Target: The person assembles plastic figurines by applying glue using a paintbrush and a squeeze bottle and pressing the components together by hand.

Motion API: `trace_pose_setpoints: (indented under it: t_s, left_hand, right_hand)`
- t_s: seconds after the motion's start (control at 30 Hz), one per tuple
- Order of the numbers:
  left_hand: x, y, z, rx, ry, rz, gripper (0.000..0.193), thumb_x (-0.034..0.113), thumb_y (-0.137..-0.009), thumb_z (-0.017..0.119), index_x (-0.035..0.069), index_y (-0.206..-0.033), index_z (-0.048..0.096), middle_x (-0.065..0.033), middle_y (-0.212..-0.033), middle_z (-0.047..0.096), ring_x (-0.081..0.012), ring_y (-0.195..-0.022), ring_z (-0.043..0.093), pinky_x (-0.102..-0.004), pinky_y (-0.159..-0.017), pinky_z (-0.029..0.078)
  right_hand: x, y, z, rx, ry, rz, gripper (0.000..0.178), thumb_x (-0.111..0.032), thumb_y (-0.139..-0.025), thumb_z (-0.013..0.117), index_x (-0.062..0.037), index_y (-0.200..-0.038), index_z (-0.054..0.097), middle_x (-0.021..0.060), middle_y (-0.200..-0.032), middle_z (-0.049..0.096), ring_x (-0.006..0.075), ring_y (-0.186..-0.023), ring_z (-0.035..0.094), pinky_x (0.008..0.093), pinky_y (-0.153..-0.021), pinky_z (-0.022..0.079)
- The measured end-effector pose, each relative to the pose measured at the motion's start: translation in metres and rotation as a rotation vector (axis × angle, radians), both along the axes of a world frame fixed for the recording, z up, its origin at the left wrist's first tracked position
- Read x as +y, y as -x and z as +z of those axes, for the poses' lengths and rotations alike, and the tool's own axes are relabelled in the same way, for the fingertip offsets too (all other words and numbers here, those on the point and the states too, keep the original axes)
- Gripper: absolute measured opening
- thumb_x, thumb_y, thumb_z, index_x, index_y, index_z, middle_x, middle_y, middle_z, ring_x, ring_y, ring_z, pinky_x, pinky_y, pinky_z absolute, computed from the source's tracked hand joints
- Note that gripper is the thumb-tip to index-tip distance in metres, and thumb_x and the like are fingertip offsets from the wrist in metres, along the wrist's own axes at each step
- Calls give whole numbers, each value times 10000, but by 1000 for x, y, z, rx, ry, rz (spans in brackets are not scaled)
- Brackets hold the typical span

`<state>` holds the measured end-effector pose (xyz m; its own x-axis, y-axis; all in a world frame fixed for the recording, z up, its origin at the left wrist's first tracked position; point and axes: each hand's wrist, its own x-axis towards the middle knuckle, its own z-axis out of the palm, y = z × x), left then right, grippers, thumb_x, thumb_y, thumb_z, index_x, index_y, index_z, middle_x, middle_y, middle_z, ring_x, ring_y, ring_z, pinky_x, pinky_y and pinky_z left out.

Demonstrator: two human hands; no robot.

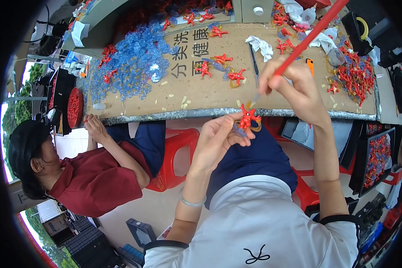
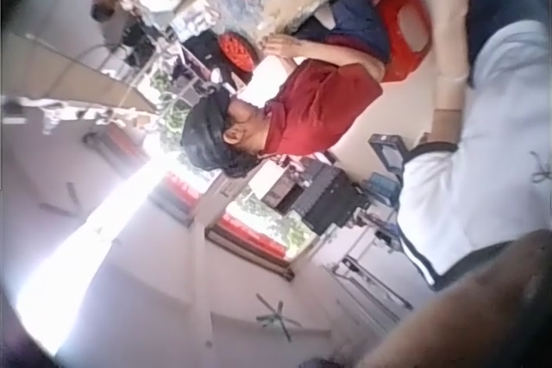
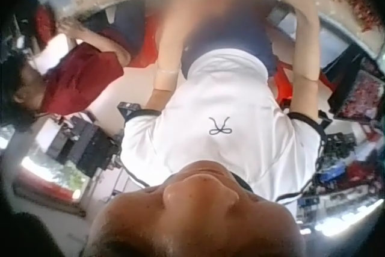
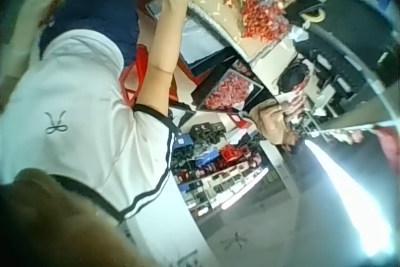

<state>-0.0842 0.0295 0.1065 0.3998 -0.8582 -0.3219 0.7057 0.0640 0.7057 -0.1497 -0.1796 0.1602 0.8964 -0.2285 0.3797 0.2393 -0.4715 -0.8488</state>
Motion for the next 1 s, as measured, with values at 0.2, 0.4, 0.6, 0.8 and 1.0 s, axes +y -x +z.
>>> trace_pose_setpoints:
  t_s: [0.2, 0.4, 0.6, 0.8, 1.0]
  left_hand:
    - [-4, 4, 5, -302, -49, 79, 427, 253, -989, 473, -88, -1243, 502, -192, -896, 653, -184, -728, 638, -270, -673, 527]
    - [-5, 4, 2, -459, -51, 84, 403, 228, -981, 494, -74, -1247, 510, -153, -901, 659, -162, -743, 637, -258, -688, 522]
    - [-8, 8, 9, -473, -52, 133, 486, 144, -921, 599, -70, -1321, 423, -144, -959, 657, -157, -823, 642, -252, -733, 523]
    - [-9, 8, 6, -528, -25, 236, 590, 188, -855, 672, -80, -1315, 419, -195, -1135, 605, -222, -954, 644, -321, -784, 563]
    - [-3, 10, 2, -541, -19, 350, 531, 158, -857, 676, -97, -1268, 457, -207, -1090, 620, -226, -950, 648, -321, -814, 555]
  right_hand:
    - [-11, 2, -5, 5, 378, -143, 212, -136, -880, 525, -5, -734, 604, 72, -727, 615, 199, -708, 566, 320, -659, 424]
    - [-4, 14, -13, -46, 40, 35, 172, -100, -893, 548, 27, -799, 615, 86, -805, 632, 176, -713, 575, 286, -648, 452]
    - [15, 16, -15, -145, -310, -62, 196, -144, -937, 557, 27, -905, 648, 73, -857, 653, 116, -779, 597, 248, -726, 475]
    - [23, 34, -12, -144, -581, -47, 239, -208, -920, 600, 20, -933, 668, 70, -717, 638, 119, -676, 605, 254, -662, 478]
    - [18, 35, -18, -82, 90, -89, 277, -283, -805, 704, -7, -806, 681, 57, -671, 621, 162, -634, 567, 285, -629, 412]
